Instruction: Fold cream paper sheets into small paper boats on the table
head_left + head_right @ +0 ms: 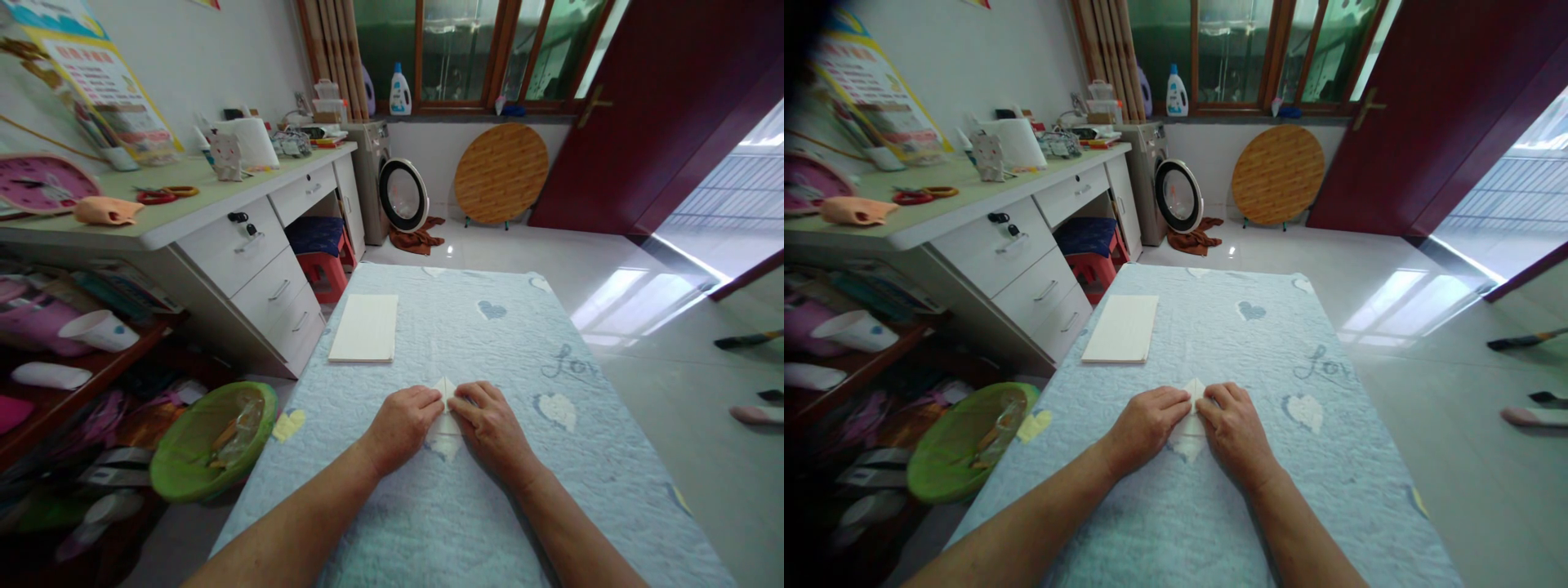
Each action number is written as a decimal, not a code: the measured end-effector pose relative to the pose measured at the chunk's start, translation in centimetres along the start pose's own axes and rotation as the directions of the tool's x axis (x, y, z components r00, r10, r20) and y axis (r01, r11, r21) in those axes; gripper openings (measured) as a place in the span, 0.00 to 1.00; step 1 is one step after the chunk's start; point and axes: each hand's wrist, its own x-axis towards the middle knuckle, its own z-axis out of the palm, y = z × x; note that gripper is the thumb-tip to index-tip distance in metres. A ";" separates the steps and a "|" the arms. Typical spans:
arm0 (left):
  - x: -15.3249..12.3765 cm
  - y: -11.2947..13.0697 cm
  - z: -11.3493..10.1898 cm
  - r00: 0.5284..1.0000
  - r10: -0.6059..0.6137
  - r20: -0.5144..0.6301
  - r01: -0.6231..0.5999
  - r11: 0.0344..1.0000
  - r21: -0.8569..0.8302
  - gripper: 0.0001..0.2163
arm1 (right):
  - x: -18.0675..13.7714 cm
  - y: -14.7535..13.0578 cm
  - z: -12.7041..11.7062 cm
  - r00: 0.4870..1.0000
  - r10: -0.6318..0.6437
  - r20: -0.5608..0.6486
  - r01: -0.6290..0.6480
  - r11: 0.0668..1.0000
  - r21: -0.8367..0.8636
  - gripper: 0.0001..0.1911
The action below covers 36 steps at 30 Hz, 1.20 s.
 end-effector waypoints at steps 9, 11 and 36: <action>0.0 -0.1 0.2 0.999 0.047 0.003 -0.047 0.996 0.071 0.07 | -0.2 0.2 0.0 1.000 -0.005 0.012 0.005 1.000 0.005 0.08; 0.0 0.1 0.3 0.998 0.059 0.004 -0.059 0.993 0.103 0.07 | -0.3 0.2 0.0 1.000 -0.007 0.018 0.007 1.000 0.001 0.08; -1.4 2.5 0.6 0.999 -0.019 0.031 0.014 0.987 0.157 0.24 | -0.7 -1.1 -1.4 0.988 0.038 0.151 -0.036 0.999 -0.011 0.08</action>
